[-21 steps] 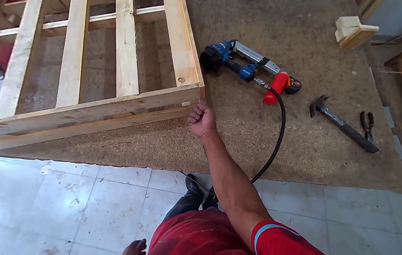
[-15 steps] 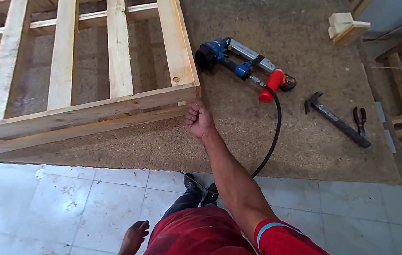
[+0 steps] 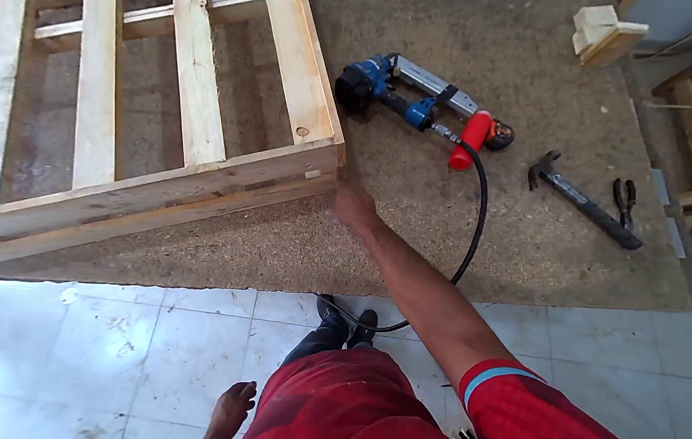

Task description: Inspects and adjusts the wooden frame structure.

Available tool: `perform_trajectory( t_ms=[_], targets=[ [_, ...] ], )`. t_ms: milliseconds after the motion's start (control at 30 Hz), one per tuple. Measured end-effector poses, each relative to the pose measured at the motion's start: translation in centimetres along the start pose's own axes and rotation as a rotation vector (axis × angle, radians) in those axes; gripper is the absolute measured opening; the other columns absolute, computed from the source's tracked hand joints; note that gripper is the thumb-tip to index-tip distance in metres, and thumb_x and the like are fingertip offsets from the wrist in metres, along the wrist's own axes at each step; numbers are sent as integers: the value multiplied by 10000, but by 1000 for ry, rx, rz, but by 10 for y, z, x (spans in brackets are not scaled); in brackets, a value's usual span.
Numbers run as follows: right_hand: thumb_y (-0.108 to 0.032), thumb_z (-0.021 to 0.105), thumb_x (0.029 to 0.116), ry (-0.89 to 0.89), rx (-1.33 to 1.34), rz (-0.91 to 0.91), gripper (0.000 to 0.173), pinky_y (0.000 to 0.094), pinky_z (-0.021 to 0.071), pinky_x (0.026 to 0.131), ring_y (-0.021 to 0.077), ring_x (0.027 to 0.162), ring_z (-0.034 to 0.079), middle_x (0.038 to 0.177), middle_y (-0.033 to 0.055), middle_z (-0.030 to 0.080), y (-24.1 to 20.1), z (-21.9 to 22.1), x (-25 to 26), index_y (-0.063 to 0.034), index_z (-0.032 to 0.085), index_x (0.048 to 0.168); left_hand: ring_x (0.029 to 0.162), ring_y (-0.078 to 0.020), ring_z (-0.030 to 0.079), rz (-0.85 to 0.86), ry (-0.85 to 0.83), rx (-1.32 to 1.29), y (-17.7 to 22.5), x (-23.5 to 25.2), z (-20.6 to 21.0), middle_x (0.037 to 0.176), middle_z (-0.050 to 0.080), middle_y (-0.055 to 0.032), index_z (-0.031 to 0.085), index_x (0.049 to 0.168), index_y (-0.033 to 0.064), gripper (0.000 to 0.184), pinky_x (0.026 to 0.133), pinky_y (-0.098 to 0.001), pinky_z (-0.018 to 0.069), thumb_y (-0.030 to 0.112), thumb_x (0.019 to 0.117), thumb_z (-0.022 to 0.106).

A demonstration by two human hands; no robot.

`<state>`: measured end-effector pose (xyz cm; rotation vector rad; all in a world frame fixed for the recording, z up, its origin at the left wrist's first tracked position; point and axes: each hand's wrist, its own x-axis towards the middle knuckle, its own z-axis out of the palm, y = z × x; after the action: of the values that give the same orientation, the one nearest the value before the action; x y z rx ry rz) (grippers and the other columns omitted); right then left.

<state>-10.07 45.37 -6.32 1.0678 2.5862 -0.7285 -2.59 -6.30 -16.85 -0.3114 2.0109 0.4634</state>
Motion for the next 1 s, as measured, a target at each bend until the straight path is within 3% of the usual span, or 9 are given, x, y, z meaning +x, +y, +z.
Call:
perform_trajectory(
  t_ms=[133,367,467,533,633,700,800,933,1000],
  targets=[
    [-164,486,1006,-4,-166,5,746,555,582,758,377,948,723,1105,204,708,-18,-5,-7,-86,127,1655,1007,-304,723,-19,-4,28,-15,-3,8,1138,730,-175,669,1246,15,382,918,-529,560,325,1082,518],
    [-222,491,1010,-40,-152,-54,686,582,573,800,394,995,713,1109,220,704,-19,-7,-13,-10,224,1605,1095,-300,701,64,35,136,-9,6,12,1129,741,-168,720,1187,37,385,1014,-530,514,352,1070,532],
    [-299,618,999,-140,410,-74,518,474,585,788,268,926,693,1172,138,704,-3,-13,-6,-92,548,1469,1050,-290,718,86,45,79,-1,11,10,1106,744,-165,710,1200,40,380,978,-525,545,350,1073,530],
    [-215,579,1017,-132,1209,16,409,262,420,477,108,531,447,805,33,533,8,-4,-1,-98,546,1408,1058,-297,713,93,23,63,6,8,9,1118,736,-177,696,1209,27,382,979,-524,543,339,1082,515],
    [-177,466,1018,-200,2039,-1,132,222,373,424,58,451,380,616,-72,398,11,-5,2,-218,550,1111,1049,-296,709,104,22,84,8,11,6,1108,735,-176,704,1189,24,378,977,-526,534,337,1078,525],
    [-222,442,1037,-255,2223,-79,142,223,365,422,62,431,366,566,-83,376,6,-1,0,-226,544,938,1015,-286,722,87,26,47,8,10,5,1092,741,-168,701,1188,20,367,951,-511,554,325,1078,528],
    [-205,439,1022,-293,2283,-121,128,224,378,418,63,424,380,570,-76,379,0,7,-4,-222,537,1101,991,-283,731,70,22,-2,9,12,3,1090,744,-168,694,1204,17,370,928,-503,566,321,1078,526],
    [-196,435,1022,-338,2269,-104,109,226,375,420,65,428,385,569,-72,385,1,4,-8,-229,523,1076,1017,-271,726,44,-3,-1,16,6,5,1115,740,-164,681,1218,11,369,957,-490,554,313,1085,516],
    [-189,424,1013,-389,2187,-121,184,225,377,422,63,434,391,576,-73,382,0,5,-13,-248,502,1169,1039,-273,719,56,-7,44,15,10,6,1114,741,-159,693,1207,22,374,972,-499,546,328,1079,521]
  ],
)
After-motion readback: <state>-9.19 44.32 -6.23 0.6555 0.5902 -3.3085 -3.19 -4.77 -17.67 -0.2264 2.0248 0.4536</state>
